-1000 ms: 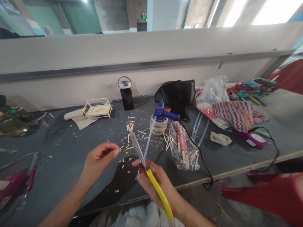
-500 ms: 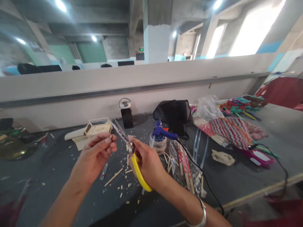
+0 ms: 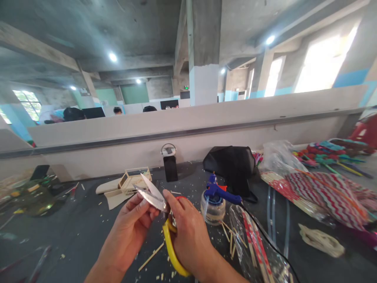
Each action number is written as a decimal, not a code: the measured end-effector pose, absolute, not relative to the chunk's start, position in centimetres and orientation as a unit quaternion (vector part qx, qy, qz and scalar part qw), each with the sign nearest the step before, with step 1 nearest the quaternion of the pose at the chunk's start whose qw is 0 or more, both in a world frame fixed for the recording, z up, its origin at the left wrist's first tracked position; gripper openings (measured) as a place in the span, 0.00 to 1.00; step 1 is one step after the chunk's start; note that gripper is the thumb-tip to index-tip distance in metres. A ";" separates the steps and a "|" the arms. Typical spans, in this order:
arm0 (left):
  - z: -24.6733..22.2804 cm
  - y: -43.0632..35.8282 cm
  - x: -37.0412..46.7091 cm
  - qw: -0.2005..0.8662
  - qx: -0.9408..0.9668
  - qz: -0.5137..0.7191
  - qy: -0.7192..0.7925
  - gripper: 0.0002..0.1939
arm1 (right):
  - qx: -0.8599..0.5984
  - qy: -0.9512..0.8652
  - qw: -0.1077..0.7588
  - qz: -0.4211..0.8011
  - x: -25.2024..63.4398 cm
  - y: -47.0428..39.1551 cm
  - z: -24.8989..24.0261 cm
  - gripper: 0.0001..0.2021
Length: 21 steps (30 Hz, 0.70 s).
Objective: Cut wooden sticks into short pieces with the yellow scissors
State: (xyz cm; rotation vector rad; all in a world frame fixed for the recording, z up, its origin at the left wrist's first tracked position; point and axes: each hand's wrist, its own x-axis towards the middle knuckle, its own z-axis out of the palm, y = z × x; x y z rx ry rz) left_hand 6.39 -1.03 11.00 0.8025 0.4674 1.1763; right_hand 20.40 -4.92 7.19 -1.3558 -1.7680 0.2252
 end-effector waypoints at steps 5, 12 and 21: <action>11.0 -1.0 6.4 0.711 0.389 0.539 0.231 0.07 | -0.551 -0.718 0.420 0.067 20.5 -4.9 7.1 0.37; 11.0 -0.9 5.8 0.697 0.380 0.561 0.235 0.06 | -0.555 -0.729 0.397 0.063 20.0 -4.6 8.1 0.36; 10.7 -0.5 5.8 0.693 0.373 0.565 0.248 0.06 | -0.544 -0.732 0.398 0.097 20.2 -3.6 7.2 0.35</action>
